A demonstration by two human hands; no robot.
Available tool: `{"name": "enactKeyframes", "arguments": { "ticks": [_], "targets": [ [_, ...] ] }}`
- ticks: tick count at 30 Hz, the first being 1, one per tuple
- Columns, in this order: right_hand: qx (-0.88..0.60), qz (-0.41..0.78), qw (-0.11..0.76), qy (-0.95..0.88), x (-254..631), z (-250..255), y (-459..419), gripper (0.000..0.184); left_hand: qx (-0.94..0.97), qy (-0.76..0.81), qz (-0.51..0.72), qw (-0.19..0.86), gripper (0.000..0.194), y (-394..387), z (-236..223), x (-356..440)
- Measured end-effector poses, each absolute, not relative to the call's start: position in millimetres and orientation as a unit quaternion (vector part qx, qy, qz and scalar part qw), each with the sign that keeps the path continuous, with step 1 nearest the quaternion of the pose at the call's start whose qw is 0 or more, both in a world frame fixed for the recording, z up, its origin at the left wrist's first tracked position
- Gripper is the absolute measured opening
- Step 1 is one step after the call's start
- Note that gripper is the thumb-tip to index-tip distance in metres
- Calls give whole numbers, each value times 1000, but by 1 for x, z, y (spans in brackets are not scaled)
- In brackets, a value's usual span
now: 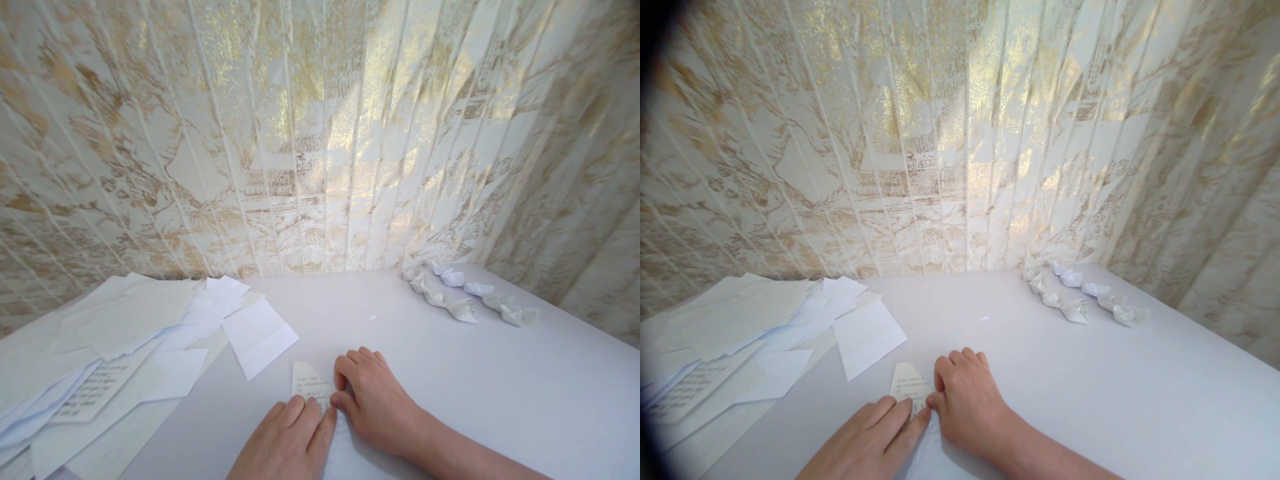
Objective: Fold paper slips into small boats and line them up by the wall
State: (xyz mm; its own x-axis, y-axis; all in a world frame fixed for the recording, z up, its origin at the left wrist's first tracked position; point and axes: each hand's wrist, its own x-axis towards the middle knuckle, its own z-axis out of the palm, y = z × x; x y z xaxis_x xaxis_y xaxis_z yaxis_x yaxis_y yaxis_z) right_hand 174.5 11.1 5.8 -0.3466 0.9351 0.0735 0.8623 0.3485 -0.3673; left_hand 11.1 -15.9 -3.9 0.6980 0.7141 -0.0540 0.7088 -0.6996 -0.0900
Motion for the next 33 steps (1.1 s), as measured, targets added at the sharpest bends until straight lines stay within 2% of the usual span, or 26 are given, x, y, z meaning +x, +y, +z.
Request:
{"name": "enactKeyframes", "arguments": {
  "ticks": [13, 18, 33],
  "targets": [
    [-557, 136, 132, -809, 176, 6, 12, 6, -919, -383, 89, -18, 35, -14, 24, 10],
    [-557, 144, 137, -807, 177, 7, 12, 6, -928, -348, 117, -67, 36, -13, 46, 3],
    [-557, 151, 142, -804, 176, 8, 13, 5, -906, -391, 47, -157, 21, -15, 52, -23]
  ]
}}
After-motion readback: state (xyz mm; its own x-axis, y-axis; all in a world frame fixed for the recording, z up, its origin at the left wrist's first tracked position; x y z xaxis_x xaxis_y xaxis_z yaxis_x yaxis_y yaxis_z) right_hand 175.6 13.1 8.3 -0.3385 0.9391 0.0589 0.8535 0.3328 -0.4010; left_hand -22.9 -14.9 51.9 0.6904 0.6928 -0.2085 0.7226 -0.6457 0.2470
